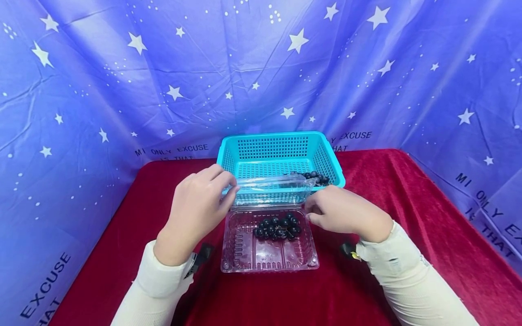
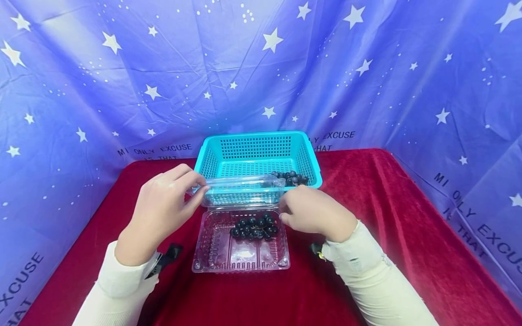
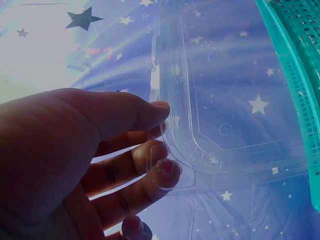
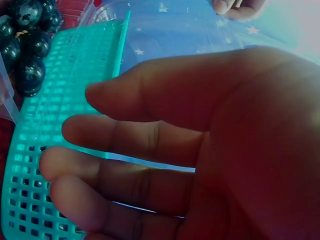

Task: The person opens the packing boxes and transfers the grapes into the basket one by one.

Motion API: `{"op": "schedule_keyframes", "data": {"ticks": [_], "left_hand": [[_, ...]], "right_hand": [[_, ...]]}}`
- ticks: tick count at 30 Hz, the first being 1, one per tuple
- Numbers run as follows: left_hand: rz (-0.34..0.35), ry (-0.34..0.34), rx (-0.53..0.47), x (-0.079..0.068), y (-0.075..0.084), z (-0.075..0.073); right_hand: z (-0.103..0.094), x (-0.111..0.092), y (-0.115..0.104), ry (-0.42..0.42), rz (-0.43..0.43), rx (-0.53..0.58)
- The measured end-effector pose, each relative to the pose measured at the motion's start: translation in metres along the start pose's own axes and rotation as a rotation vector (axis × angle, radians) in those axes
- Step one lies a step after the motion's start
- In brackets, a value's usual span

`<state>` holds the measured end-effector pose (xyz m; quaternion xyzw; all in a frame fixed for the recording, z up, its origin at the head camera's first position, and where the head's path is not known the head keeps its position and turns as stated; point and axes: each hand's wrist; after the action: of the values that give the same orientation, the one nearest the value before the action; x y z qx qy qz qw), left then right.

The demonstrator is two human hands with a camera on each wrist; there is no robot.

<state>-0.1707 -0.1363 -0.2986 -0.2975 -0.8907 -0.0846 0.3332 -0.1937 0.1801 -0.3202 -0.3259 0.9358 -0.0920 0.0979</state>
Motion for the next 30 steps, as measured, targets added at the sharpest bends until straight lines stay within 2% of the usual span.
{"op": "schedule_keyframes", "data": {"ticks": [7,19,30], "left_hand": [[0.002,0.008,-0.007,0.000,0.001,-0.001],[-0.005,-0.008,-0.012,0.001,0.001,-0.003],[0.003,0.005,-0.010,0.001,0.001,-0.002]], "right_hand": [[0.006,0.005,0.000,-0.015,-0.033,-0.004],[0.022,0.016,0.002,-0.046,-0.020,-0.042],[0.031,0.022,0.002,-0.062,-0.019,-0.067]]}}
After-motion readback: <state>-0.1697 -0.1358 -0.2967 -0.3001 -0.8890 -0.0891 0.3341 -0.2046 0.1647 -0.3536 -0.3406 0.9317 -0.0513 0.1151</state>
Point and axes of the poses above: each hand's wrist, its own x-axis towards the middle knuckle, its own z-axis out of the palm, y = z × x, and after that the axes turned 8 degrees about -y, right-handed
